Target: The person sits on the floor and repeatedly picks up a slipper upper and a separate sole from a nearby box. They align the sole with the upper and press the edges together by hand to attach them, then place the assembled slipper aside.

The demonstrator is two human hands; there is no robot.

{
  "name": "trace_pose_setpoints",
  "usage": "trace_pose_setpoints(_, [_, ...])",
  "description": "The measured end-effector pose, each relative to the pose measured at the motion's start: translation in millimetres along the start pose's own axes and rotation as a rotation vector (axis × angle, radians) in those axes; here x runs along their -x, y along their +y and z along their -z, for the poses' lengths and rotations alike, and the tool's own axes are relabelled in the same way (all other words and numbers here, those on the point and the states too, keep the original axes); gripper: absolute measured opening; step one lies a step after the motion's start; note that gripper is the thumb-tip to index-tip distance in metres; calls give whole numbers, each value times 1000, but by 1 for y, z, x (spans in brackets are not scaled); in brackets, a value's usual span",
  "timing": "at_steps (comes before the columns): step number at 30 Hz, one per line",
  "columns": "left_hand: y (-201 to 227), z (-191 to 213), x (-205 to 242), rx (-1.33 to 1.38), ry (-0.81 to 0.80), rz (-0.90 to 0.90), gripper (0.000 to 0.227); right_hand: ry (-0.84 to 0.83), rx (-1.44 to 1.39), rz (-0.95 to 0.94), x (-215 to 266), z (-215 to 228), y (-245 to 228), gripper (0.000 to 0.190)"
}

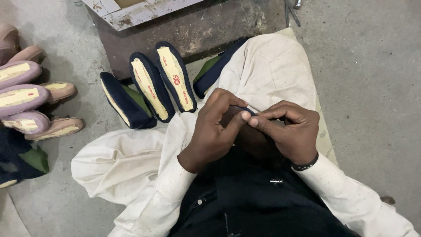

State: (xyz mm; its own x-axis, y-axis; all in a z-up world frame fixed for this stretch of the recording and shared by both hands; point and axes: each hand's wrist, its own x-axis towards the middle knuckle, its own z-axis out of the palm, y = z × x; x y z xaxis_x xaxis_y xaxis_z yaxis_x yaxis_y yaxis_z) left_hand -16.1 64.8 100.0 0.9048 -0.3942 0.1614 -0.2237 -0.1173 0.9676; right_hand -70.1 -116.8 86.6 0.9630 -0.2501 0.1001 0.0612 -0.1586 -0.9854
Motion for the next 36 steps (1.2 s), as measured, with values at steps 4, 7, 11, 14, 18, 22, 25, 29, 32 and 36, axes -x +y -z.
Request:
trace_pose_setpoints(4, [15, 3, -3, 3, -44, -37, 22, -66, 53, 66, -6, 0, -14, 27])
trace_pose_setpoints(7, [17, -6, -4, -22, -23, -54, 24, -104, 48, 91, -7, 2, -10, 25])
trace_pose_setpoints(11, [25, -25, -9, 53, 150, 72, 26, -57, 36, 83, -11, 2, -10, 15])
trace_pose_setpoints(14, [8, -32, -5, 298, 295, 173, 37, -62, 91, -38, -20, -1, -41, 26])
trace_pose_setpoints(18, [-43, -55, 13, -1030, 563, -342, 31, -219, 288, 11, -44, -14, -66, 44])
trace_pose_setpoints(22, [-2, -45, -6, -413, 498, -6, 29, -237, 836, 278, -57, -23, -56, 51])
trace_pose_setpoints(25, [16, -40, -18, -156, 488, 118, 46, -248, 933, 381, -66, -21, -48, 52])
trace_pose_setpoints(29, [25, -31, -20, -118, 493, 99, 50, -298, 803, 336, -71, -21, -51, 52])
trace_pose_setpoints(32, [38, -7, -19, -181, 566, 26, 52, -403, 601, 348, -79, -40, -69, 55])
trace_pose_setpoints(36, [53, 55, 10, -320, 714, 186, 45, -864, 481, 611, -84, -80, -114, 29])
